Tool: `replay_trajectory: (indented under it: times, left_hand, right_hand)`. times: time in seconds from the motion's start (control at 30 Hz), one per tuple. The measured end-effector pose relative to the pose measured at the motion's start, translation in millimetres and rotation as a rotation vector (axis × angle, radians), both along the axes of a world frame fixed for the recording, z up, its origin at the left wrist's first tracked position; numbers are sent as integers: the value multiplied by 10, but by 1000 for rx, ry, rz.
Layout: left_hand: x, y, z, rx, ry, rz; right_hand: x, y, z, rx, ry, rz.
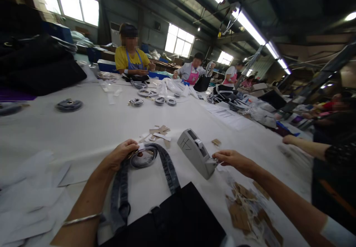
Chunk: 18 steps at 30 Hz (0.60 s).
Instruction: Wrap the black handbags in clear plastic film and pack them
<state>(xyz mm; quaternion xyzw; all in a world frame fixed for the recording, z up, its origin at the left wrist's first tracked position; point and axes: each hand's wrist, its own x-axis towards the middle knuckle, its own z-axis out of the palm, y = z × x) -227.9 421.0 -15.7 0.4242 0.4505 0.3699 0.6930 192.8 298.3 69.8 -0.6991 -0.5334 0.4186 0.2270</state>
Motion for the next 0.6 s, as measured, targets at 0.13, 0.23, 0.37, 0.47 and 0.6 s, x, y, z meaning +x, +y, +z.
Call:
replay_trajectory:
  times: [0.13, 0.23, 0.37, 0.47, 0.6]
  left_hand:
    - [-11, 19, -17, -16, -18, -1]
    - [-12, 31, -28, -26, -31, -4]
    - [-6, 36, -36, -29, -26, 13]
    - [-4, 34, -42, -25, -35, 11]
    - [-8, 36, -47, -8, -22, 5]
  right_hand:
    - [15, 51, -110, -40, 122, -41]
    - [5, 90, -124, -51, 97, -66]
    - [-26, 18, -71, 40, 125, -84]
    - [-34, -129, -11, 138, 191, -85]
    - [-41, -288, -102, 101, 167, -243]
